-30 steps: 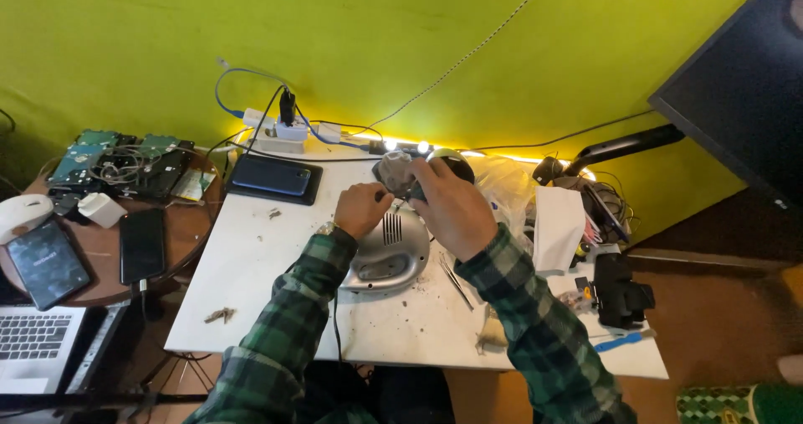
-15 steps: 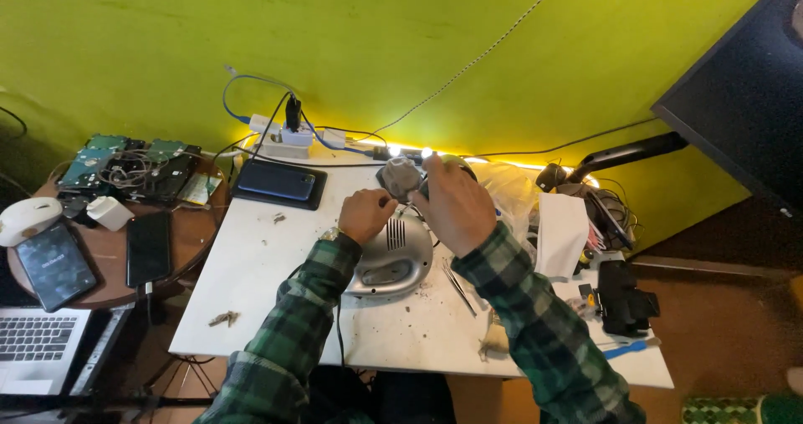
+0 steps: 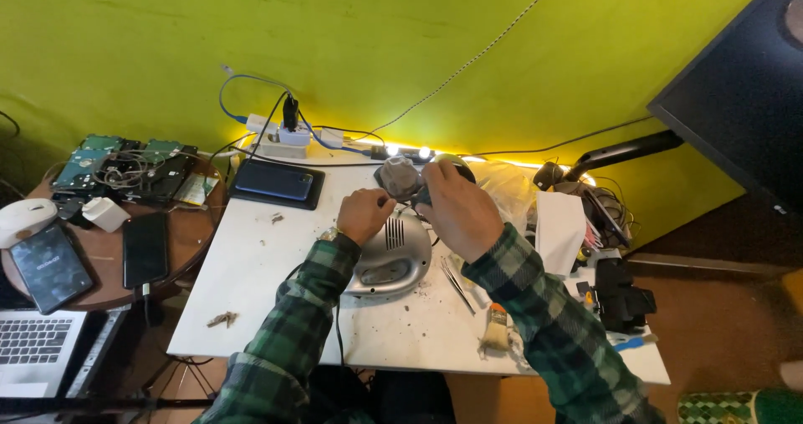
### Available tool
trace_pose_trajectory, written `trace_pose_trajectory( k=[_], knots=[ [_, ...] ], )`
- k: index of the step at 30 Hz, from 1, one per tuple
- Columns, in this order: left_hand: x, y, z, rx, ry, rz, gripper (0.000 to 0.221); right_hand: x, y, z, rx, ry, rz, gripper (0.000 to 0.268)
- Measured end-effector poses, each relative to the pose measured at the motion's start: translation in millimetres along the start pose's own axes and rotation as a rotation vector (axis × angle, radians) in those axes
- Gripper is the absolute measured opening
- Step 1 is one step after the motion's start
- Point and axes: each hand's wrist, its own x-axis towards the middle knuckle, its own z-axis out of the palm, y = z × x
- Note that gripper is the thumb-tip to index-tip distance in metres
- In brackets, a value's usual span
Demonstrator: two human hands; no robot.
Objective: Screwing together the plastic casing of a small handheld appliance using a manual screwdriver
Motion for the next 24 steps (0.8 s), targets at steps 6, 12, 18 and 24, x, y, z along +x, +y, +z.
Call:
trace_pose_trajectory(
  k=[6,12,18,24],
  knots=[
    [-3.1,1.8,-8.4,-0.013,-0.015,0.003,0.039,-3.7,0.2,-5.9,-0.011,0.031,0.027,0.042],
    [-5.9,9.4,-12.3,-0.023,-0.012,-0.017,0.037,4.8,1.0,12.4,-0.187,0.090,0.032,0.034],
    [-2.9,3.6,-4.4,-0.001,0.000,0.013,0.037,-9.7,-9.5,-13.0,-0.007,-0.113,-0.112,0.041],
    [-1.9,3.1,-3.2,0.012,0.009,0.010,0.038,-5.5,-15.2,-3.1,-0.051,-0.006,0.033,0.037]
  ],
)
